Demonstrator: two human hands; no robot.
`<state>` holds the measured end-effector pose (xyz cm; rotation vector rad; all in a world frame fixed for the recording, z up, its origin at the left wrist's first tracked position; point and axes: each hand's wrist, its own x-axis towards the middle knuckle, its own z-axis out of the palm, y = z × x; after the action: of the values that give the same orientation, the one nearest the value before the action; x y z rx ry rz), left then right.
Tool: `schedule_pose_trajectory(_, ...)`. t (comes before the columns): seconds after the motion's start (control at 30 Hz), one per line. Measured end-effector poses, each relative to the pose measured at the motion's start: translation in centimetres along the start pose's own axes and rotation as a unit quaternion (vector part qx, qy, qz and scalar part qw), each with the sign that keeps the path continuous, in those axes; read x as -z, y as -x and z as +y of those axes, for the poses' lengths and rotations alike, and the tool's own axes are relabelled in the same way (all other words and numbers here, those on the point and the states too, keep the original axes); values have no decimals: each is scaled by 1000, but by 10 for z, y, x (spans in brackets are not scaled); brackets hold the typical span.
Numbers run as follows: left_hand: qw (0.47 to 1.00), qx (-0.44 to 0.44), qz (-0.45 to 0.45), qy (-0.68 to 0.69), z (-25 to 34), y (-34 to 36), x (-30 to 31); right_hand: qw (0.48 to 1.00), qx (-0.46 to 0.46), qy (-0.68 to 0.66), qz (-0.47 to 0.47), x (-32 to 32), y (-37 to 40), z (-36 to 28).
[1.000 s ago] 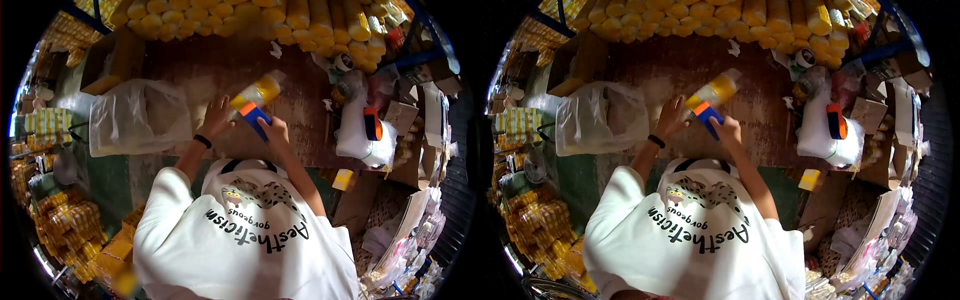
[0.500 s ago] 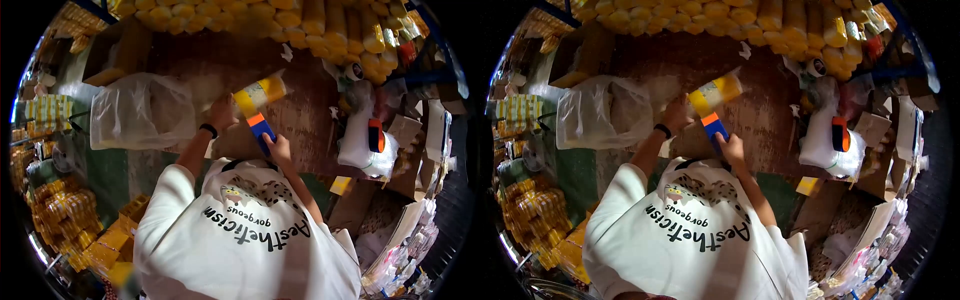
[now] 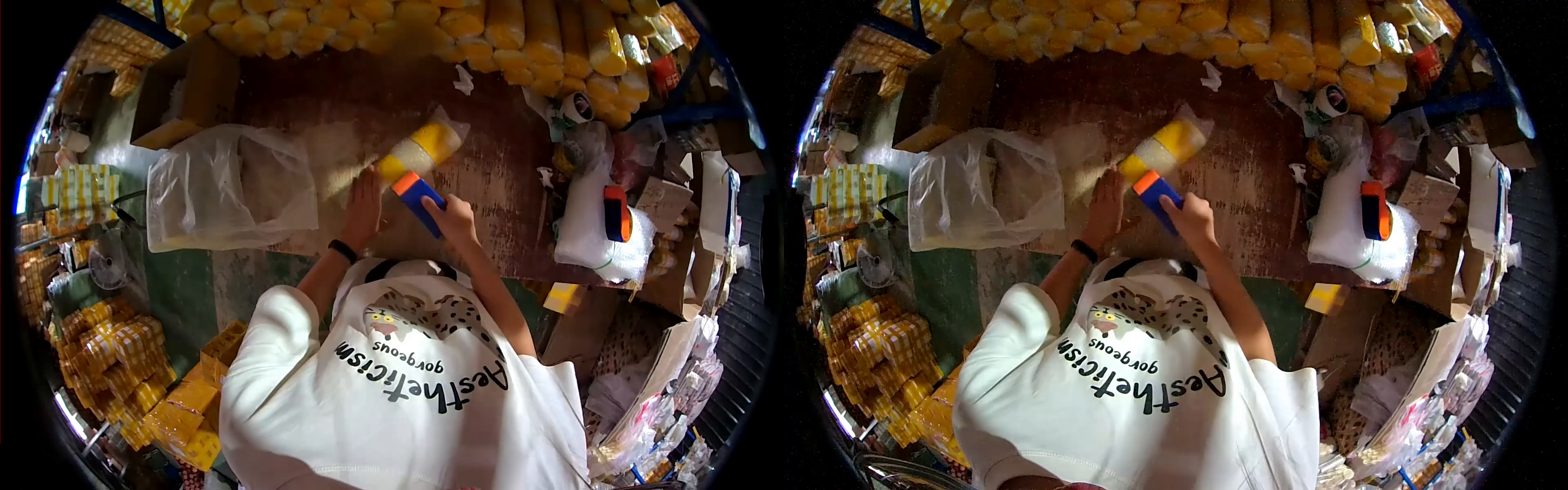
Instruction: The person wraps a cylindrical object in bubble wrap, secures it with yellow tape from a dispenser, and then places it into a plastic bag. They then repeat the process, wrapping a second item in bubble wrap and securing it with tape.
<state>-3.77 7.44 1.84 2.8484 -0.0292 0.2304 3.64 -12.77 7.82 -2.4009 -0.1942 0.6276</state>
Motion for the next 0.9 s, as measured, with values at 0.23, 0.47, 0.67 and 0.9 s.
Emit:
schedule_pose_trajectory(0.23,978,159,-103,86,-15,-39,9,998,-34,-42,-13,-11,-17,-23)
schedule_pose_trajectory(0.47,984,123,-112,59,-34,-47,-2,993,-48,-111,-16,-15,20,45)
schedule_pose_trajectory(0.67,914,182,-239,273,-31,-20,-17,999,-46,10,10,-2,30,36)
schedule_pose_trajectory(0.9,991,37,-22,129,-16,0,4,999,-41,-6,-26,0,13,25)
